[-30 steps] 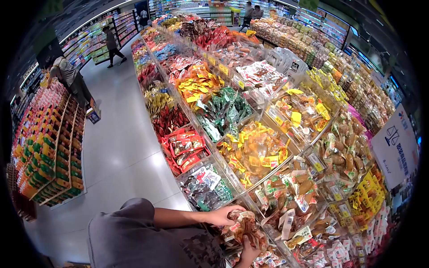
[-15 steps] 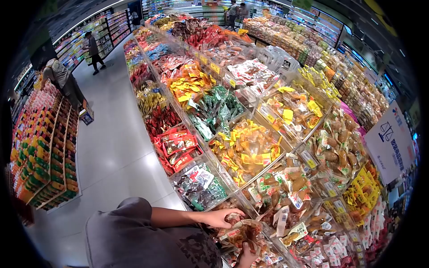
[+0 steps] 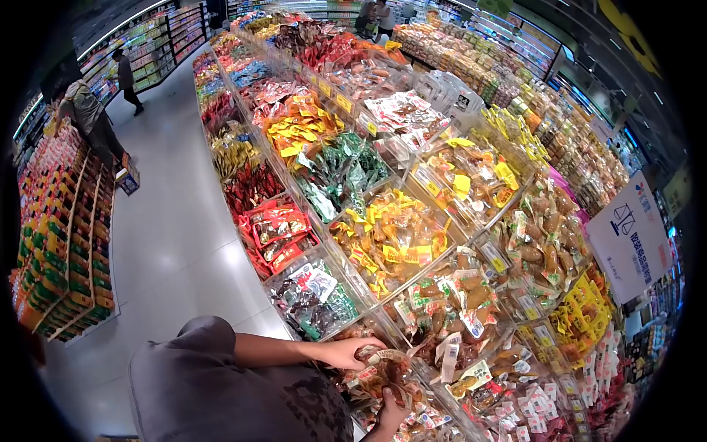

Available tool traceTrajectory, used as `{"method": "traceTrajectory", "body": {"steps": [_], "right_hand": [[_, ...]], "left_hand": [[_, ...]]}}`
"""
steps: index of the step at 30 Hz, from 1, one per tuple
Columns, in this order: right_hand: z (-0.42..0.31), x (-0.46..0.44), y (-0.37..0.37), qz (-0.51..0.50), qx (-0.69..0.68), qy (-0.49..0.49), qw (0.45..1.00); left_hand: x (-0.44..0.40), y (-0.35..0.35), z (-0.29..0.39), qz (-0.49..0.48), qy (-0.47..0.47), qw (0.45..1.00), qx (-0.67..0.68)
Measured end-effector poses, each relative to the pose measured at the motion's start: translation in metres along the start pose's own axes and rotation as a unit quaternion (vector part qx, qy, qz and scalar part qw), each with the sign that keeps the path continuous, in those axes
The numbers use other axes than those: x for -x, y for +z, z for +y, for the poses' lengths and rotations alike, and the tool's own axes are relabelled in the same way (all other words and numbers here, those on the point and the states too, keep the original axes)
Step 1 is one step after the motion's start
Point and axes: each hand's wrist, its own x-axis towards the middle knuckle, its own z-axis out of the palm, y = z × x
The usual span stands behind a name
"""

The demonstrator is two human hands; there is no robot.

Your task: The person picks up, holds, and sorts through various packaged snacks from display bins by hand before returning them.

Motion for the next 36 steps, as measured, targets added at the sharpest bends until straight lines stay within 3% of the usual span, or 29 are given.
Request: {"method": "traceTrajectory", "body": {"steps": [10,19,25,29,31,33,36], "right_hand": [[-0.004,0.001,0.009,0.021,-0.017,-0.005,1.0],[0.001,-0.011,0.005,-0.027,0.01,-0.015,0.999],[-0.012,-0.005,0.021,-0.032,-0.017,0.007,0.999],[-0.01,-0.009,0.023,-0.051,-0.018,0.02,0.998],[-0.004,-0.014,0.019,-0.055,-0.005,0.046,0.997],[0.013,-0.029,0.006,-0.053,0.035,0.096,0.993],[0.031,-0.037,-0.001,-0.1,0.007,0.002,0.995]], "left_hand": [[0.003,0.004,0.006,0.012,0.013,0.999,-0.04],[0.006,0.014,-0.005,0.07,0.017,0.997,-0.031],[0.014,0.017,-0.009,0.119,0.037,0.99,-0.067],[0.02,0.019,-0.007,0.128,-0.006,0.989,-0.078],[0.02,0.02,-0.017,0.157,0.045,0.982,-0.096],[0.027,0.021,-0.004,0.151,0.007,0.986,-0.072],[0.025,0.025,-0.011,0.19,0.061,0.976,-0.089]]}}
